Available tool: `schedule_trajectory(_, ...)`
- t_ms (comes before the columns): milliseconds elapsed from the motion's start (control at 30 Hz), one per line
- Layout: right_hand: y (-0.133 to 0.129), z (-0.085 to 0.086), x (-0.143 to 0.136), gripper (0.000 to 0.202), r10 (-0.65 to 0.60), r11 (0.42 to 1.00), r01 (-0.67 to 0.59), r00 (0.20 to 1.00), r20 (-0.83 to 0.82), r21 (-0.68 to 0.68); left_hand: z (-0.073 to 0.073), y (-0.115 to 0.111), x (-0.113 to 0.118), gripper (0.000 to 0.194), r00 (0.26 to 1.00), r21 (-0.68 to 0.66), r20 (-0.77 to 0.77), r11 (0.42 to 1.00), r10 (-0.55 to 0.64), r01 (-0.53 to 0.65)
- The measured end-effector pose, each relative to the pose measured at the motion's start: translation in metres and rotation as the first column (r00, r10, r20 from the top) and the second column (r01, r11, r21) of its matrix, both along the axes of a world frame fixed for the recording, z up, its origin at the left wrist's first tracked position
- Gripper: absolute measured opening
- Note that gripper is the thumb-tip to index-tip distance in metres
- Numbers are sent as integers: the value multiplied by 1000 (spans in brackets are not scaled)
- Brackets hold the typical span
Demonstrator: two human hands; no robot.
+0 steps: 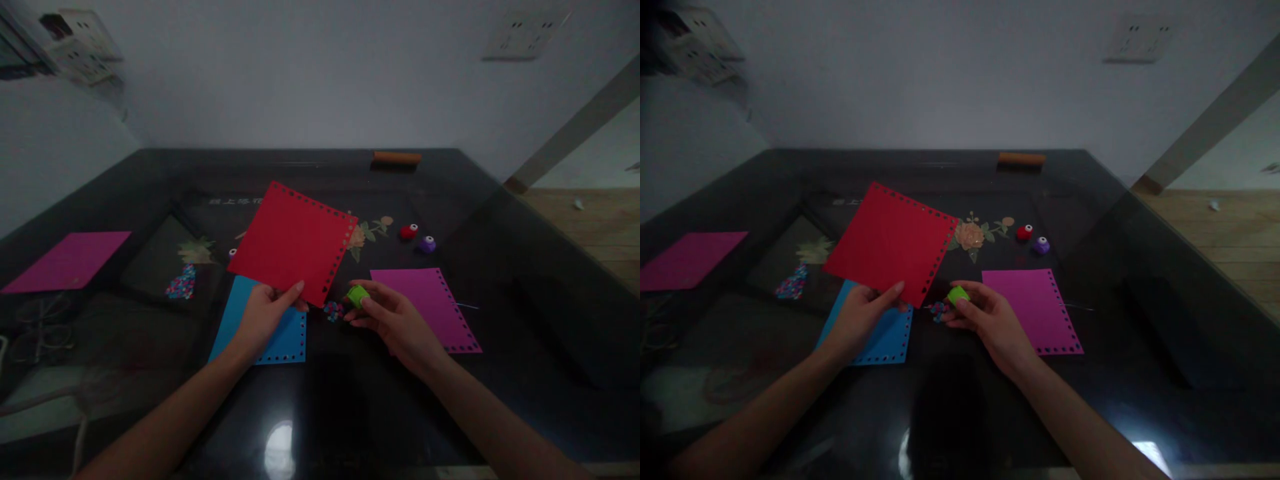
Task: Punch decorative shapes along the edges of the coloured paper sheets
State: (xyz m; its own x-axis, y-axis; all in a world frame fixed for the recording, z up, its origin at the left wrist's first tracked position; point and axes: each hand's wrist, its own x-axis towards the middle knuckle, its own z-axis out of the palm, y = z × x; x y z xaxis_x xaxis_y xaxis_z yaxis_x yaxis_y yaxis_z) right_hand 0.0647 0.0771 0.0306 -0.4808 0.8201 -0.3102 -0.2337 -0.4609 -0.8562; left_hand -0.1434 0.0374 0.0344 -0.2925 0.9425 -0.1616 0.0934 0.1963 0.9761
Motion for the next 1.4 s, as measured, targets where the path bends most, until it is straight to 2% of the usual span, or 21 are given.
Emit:
schedule_trajectory(267,-8,-4,-6,37,28,995,-26,999,18,-93,2,-2,9,23,994,-2,-92,998,-58,58)
schedule_trajectory(567,-11,-3,-11,36,2,987,0,1000,13,-164,3,-6,14,19,995,-11,-80,998,-55,54)
schedule_trajectory(1400,-15,-3,-13,35,12,991,-11,1000,3,-135,4,-4,16,18,994,16,-92,998,-66,67)
